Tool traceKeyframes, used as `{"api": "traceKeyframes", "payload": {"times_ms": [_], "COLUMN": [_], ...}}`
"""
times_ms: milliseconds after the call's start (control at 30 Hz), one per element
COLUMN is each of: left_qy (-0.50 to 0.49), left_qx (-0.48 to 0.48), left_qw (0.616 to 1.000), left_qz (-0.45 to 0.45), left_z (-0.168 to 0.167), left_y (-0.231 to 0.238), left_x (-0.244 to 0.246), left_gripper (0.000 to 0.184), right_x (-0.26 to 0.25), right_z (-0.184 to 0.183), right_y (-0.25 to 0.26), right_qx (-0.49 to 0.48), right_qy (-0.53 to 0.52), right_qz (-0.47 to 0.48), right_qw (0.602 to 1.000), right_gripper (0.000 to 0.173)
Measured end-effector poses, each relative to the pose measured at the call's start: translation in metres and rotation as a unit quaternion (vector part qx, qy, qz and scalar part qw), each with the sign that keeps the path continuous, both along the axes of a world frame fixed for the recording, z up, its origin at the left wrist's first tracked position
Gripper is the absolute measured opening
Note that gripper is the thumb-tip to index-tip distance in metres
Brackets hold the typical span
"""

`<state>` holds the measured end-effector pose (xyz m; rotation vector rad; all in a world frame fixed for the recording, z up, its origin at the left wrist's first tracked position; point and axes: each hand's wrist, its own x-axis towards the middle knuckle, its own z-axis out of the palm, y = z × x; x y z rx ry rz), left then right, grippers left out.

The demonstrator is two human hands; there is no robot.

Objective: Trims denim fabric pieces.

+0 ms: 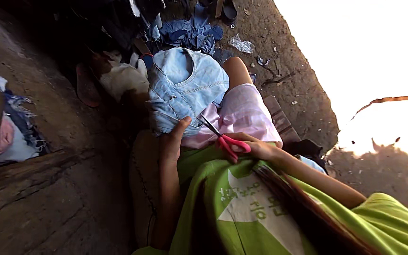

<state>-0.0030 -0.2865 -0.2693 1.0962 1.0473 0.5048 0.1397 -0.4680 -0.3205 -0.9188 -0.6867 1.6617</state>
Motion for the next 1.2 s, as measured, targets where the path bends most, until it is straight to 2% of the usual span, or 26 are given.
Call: {"api": "traceKeyframes", "payload": {"times_ms": [100,167,300,433,533,700,800,867,967,1100,1200], "left_qy": [0.017,0.018,-0.043,-0.099,-0.121,-0.122,-0.14,-0.157,-0.169,-0.158,-0.158], "left_qx": [0.011,0.005,-0.046,-0.061,-0.088,-0.128,-0.155,-0.17,-0.152,-0.129,-0.131], "left_qw": [0.998,0.998,0.997,0.99,0.984,0.982,0.976,0.972,0.974,0.979,0.979], "left_qz": [-0.06,-0.06,0.033,0.083,0.099,0.072,0.065,0.051,0.007,-0.012,-0.003], "left_z": [0.004,0.006,0.004,-0.002,0.001,0.016,0.02,0.019,0.016,0.012,0.005], "left_y": [-0.008,-0.011,-0.021,-0.033,-0.036,-0.033,-0.028,-0.023,-0.013,-0.008,-0.007], "left_x": [-0.004,-0.003,0.009,0.02,0.025,0.028,0.031,0.029,0.021,0.013,0.008], "left_gripper": [0.037,0.039,0.043,0.036,0.031,0.027,0.027,0.031,0.049,0.057,0.057], "right_x": [-0.003,-0.005,-0.013,-0.014,-0.01,-0.011,-0.009,-0.005,0.001,0.005,0.009], "right_z": [0.0,0.0,0.002,-0.002,-0.009,-0.021,-0.027,-0.03,-0.036,-0.034,-0.035], "right_y": [-0.002,-0.004,-0.008,-0.005,-0.007,-0.01,-0.005,0.001,0.01,0.01,0.005], "right_qx": [0.002,0.007,0.032,0.078,0.094,0.112,0.144,0.153,0.161,0.158,0.157], "right_qy": [0.006,0.004,-0.005,-0.019,0.021,0.118,0.134,0.123,0.089,0.129,0.152], "right_qz": [0.009,0.004,-0.032,-0.056,-0.054,-0.062,-0.059,-0.062,-0.059,-0.03,-0.012], "right_qw": [1.0,1.0,0.999,0.995,0.994,0.985,0.979,0.979,0.981,0.979,0.976], "right_gripper": [0.045,0.046,0.047,0.053,0.054,0.052,0.053,0.049,0.046,0.057,0.057]}}
